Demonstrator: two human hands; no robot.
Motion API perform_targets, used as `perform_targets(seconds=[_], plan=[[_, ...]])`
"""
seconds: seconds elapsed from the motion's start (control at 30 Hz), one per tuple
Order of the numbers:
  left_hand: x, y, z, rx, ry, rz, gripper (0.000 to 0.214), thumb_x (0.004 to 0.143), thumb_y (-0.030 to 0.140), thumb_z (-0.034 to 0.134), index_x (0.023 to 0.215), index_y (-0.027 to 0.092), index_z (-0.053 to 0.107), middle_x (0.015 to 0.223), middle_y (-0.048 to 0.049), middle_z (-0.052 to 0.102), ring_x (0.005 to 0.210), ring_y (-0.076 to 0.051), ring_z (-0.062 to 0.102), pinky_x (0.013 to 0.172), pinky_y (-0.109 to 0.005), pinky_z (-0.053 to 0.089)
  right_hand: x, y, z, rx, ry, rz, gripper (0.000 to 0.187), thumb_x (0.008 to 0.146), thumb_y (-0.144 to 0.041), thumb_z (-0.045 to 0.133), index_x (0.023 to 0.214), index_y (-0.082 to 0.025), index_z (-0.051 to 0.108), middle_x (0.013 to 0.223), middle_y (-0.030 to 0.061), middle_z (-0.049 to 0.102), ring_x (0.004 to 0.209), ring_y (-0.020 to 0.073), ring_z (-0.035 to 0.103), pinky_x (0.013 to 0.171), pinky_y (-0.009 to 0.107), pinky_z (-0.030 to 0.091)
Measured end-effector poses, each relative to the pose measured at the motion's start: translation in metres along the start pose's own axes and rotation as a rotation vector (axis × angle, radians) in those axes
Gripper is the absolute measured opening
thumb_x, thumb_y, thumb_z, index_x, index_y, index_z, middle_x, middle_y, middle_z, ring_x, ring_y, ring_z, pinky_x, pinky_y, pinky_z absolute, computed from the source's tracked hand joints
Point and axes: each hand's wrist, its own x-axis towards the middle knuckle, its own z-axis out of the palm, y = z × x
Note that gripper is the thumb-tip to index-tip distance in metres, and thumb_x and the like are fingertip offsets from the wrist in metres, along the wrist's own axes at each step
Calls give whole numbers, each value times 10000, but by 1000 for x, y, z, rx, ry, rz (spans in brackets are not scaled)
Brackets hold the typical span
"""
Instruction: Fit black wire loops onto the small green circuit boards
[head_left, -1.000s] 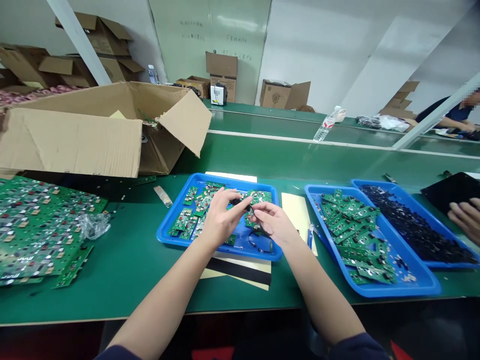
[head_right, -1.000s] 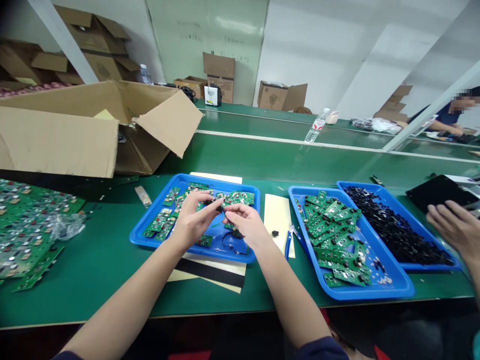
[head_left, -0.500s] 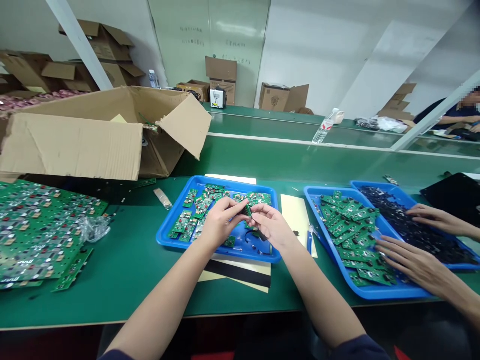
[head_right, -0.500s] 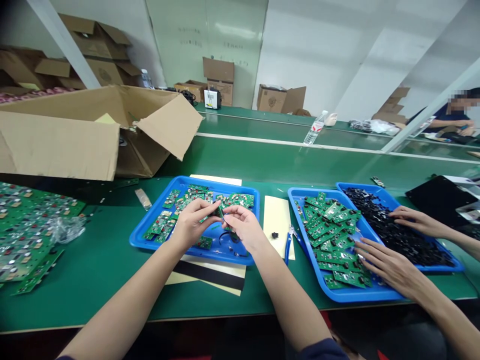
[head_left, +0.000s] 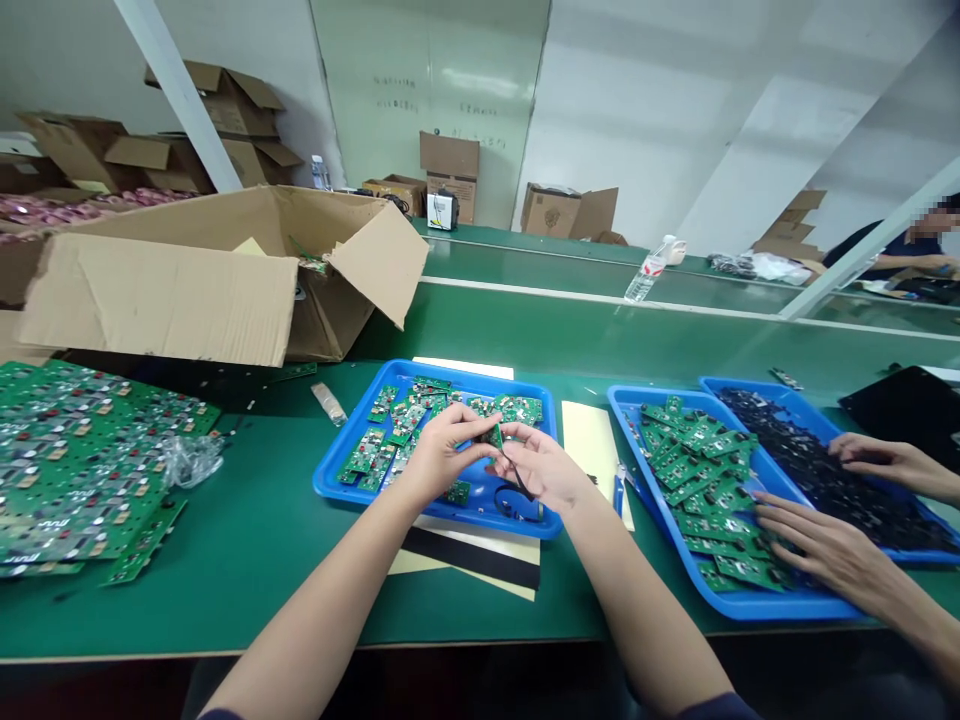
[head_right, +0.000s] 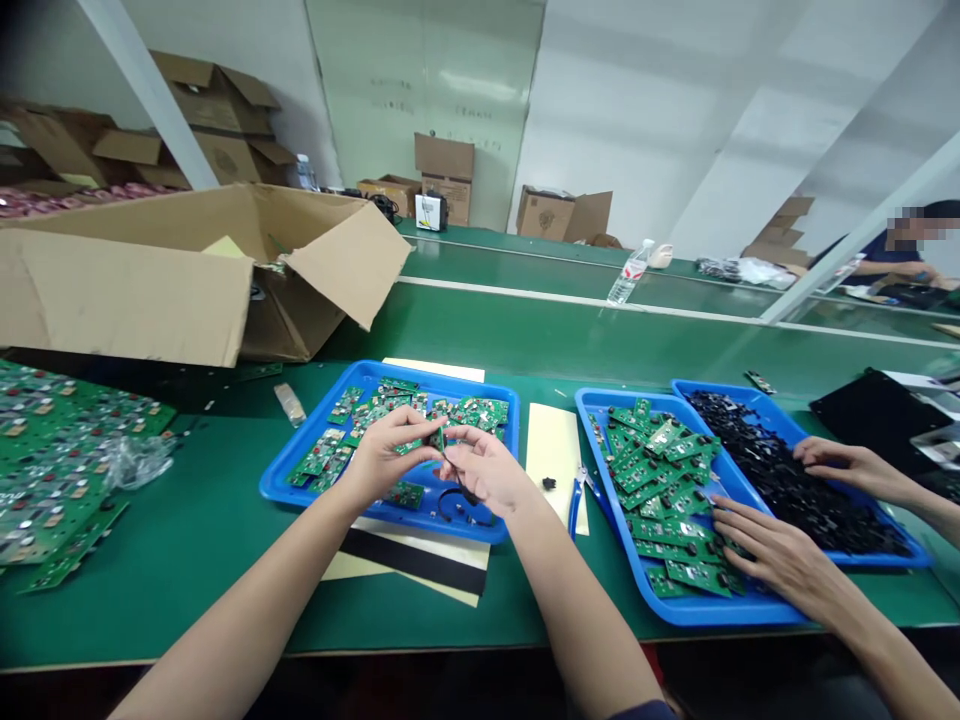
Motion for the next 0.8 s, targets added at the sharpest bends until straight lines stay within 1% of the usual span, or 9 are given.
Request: perform_targets(seconds=[0.07,0.17,0.27,0.4,0.5,0.6,0.67,0.73,0.8], plan=[[1,1,-1,-70,-22,-65,308,775,359,637,1056,238,671,732,-2,543,678,-123,543,659,-270,489,-1,1,2,-100,52,-92,406,591,-369,766,896,-204,554,569,-60,566,551,99,569,591,246,458],[1,4,0,-174,-35,-176,320,753,370,660,1045,240,680,704,1,542,665,-128,534,652,-277,487,-2,2,5,-292,135,-291,340,670,-347,705,943,-210,555,602,-52,551,573,101,546,544,228,428],[2,8,2,-258,-38,-266,328,763,332,653,1074,230,668,715,-12,566,683,-139,539,640,-277,487,-3,4,6,-375,155,-428,306,711,-319,668,973,-223,543,689,-22,581,652,115,560,609,247,459],[3,13,2,-319,-68,-328,307,782,281,620,1078,216,666,761,-31,616,723,-151,556,671,-288,490,-3,5,5,-439,173,-483,225,740,-339,633,920,-229,556,776,14,607,725,154,596,677,299,498],[4,14,3,-375,-88,-377,306,785,284,608,1071,191,668,806,-51,636,750,-162,576,692,-304,495,-3,6,1,-588,249,-523,138,773,-336,594,837,-214,589,809,39,631,740,176,604,698,325,495],[4,16,3,-465,-110,-448,313,785,313,607,1056,172,673,900,-82,655,836,-191,595,755,-334,493,-2,7,-2,-728,324,-568,117,794,-318,567,799,-209,607,773,45,633,727,185,594,677,323,481],[4,18,4,-544,-119,-501,328,777,342,616,1045,162,676,968,-97,656,876,-203,593,780,-341,486,-3,6,-2,-757,321,-578,116,803,-312,553,789,-208,601,751,43,628,707,183,590,646,315,478],[5,20,4,-619,-124,-556,350,767,376,627,1030,150,678,962,-96,657,843,-194,588,746,-325,486,-3,4,-2,-795,314,-607,107,810,-299,543,776,-211,593,728,37,620,688,179,584,633,311,474],[5,22,4,-686,-149,-606,364,771,406,618,1003,132,681,889,-85,657,764,-168,574,669,-286,476,-4,2,-1,-860,330,-666,102,814,-284,533,763,-216,590,705,28,609,664,174,575,633,315,467]])
